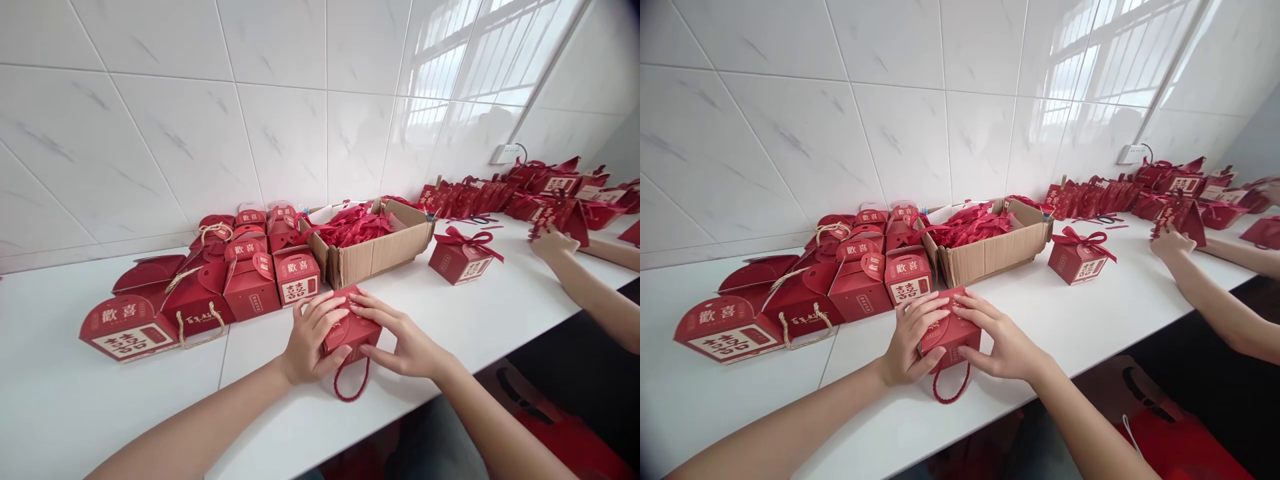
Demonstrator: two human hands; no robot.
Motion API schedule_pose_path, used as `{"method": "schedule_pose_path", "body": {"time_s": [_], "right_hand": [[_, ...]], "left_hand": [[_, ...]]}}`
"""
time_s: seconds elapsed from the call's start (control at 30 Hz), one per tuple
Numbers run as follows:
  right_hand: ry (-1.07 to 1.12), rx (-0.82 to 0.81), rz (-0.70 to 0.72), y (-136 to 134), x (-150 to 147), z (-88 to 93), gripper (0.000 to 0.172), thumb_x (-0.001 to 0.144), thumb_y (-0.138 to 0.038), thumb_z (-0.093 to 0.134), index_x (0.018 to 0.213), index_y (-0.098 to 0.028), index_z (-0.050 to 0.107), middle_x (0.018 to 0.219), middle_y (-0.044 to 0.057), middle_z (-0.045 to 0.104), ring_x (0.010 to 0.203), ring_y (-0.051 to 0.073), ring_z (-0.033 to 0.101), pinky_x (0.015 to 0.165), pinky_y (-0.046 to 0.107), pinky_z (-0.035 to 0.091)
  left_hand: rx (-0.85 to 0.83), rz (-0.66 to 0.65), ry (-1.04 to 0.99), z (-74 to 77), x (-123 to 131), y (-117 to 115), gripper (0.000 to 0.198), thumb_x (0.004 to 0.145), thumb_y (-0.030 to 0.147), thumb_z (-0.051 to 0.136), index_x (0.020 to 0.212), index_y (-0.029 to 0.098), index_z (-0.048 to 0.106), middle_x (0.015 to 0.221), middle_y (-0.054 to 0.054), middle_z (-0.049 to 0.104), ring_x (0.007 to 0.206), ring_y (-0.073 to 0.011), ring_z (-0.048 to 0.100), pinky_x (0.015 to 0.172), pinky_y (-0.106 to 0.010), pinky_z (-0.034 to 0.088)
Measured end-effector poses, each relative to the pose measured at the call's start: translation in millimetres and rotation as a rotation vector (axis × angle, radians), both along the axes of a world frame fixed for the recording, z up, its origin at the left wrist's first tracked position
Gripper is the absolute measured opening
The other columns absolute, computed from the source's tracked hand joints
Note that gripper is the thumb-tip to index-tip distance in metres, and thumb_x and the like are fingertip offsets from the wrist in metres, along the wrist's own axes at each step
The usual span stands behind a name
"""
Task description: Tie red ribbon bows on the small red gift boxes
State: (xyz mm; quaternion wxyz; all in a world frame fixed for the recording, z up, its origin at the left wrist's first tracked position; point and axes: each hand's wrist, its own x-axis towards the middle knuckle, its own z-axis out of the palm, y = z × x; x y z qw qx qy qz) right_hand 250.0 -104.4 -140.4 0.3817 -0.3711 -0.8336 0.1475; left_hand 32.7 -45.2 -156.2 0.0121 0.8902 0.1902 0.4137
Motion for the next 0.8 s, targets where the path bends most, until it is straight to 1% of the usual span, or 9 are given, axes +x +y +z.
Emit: {"method": "schedule_pose_path", "body": {"time_s": [0.1, 0.2, 0.3, 0.4, 0.47, 0.53, 0.57, 0.67, 0.8], "right_hand": [[-0.042, -0.036, 0.067, 4, 3, 7.3, 0.068, 0.083, -0.035, 0.063, 0.144, -0.024, 0.036, 0.149, 0.010, 0.038, 0.142, 0.028, 0.025, 0.112, 0.049, 0.031], [-0.040, -0.082, 0.061, 11, 4, 22.6, 0.047, 0.088, -0.035, 0.054, 0.134, -0.024, 0.050, 0.137, 0.009, 0.054, 0.132, 0.027, 0.044, 0.107, 0.046, 0.039], [0.060, 0.043, -0.170, 32, -2, 50.4, 0.024, 0.089, -0.035, 0.050, 0.102, -0.023, 0.067, 0.106, 0.008, 0.070, 0.101, 0.024, 0.065, 0.090, 0.039, 0.051], [0.179, 0.195, -0.462, 72, -19, 84.1, 0.018, 0.085, -0.034, 0.054, 0.085, -0.022, 0.067, 0.080, 0.005, 0.068, 0.077, 0.021, 0.063, 0.079, 0.037, 0.051], [0.212, 0.040, -0.532, 105, -35, 103.3, 0.017, 0.083, -0.031, 0.056, 0.094, -0.022, 0.065, 0.069, 0.001, 0.062, 0.068, 0.018, 0.060, 0.075, 0.035, 0.049], [0.362, -0.365, -0.549, 136, -51, 115.9, 0.026, 0.084, -0.036, 0.056, 0.107, -0.023, 0.059, 0.070, 0.000, 0.060, 0.064, 0.017, 0.059, 0.069, 0.033, 0.048], [0.385, -0.472, -0.548, 149, -58, 119.5, 0.030, 0.086, -0.041, 0.052, 0.107, -0.021, 0.058, 0.071, 0.002, 0.060, 0.060, 0.017, 0.060, 0.063, 0.033, 0.048], [0.426, -0.631, -0.567, 177, -69, 121.1, 0.035, 0.087, -0.049, 0.048, 0.094, -0.017, 0.058, 0.067, 0.004, 0.058, 0.051, 0.017, 0.058, 0.053, 0.031, 0.045], [0.522, -0.780, -0.591, 187, -68, 114.4, 0.035, 0.090, -0.047, 0.044, 0.082, -0.016, 0.057, 0.062, 0.005, 0.058, 0.048, 0.015, 0.053, 0.048, 0.028, 0.041]], "left_hand": [[0.016, 0.026, -0.013, 1.8, -2, 0, 0.036, 0.080, 0.036, 0.053, 0.113, 0.021, 0.057, 0.119, -0.011, 0.065, 0.120, -0.0300, 0.052, 0.100, -0.045, 0.025], [-0.009, 0.059, -0.041, 2.8, -1, -1, 0.035, 0.078, 0.034, 0.054, 0.110, 0.021, 0.060, 0.118, -0.010, 0.066, 0.120, -0.0305, 0.053, 0.101, -0.045, 0.025], [-0.049, 0.079, -0.044, 2.9, 1, -1, 0.034, 0.077, 0.036, 0.055, 0.107, 0.022, 0.064, 0.116, -0.009, 0.067, 0.118, -0.0311, 0.054, 0.101, -0.046, 0.024], [-0.078, 0.058, -0.045, 3.1, 0, 0, 0.034, 0.077, 0.038, 0.055, 0.106, 0.022, 0.065, 0.116, -0.009, 0.067, 0.118, -0.0312, 0.054, 0.100, -0.047, 0.024], [-0.095, 0.032, -0.035, 3.3, -2, 1, 0.037, 0.079, 0.040, 0.053, 0.110, 0.022, 0.063, 0.118, -0.010, 0.066, 0.119, -0.0312, 0.053, 0.099, -0.047, 0.025], [-0.114, 0.009, -0.022, 3.3, -5, 2, 0.040, 0.081, 0.041, 0.049, 0.113, 0.021, 0.062, 0.121, -0.010, 0.065, 0.121, -0.0311, 0.051, 0.099, -0.047, 0.024], [-0.122, 0.003, -0.015, 3.2, -6, 2, 0.041, 0.082, 0.042, 0.047, 0.114, 0.022, 0.062, 0.122, -0.010, 0.064, 0.121, -0.0310, 0.051, 0.100, -0.047, 0.024], [-0.140, -0.003, -0.009, 2.6, -7, 3, 0.041, 0.083, 0.043, 0.045, 0.114, 0.022, 0.061, 0.123, -0.010, 0.064, 0.123, -0.0305, 0.049, 0.100, -0.047, 0.023], [-0.122, -0.036, -0.031, 0.3, -7, 5, 0.041, 0.085, 0.041, 0.044, 0.115, 0.020, 0.061, 0.122, -0.011, 0.064, 0.123, -0.0303, 0.049, 0.099, -0.047, 0.024]]}}
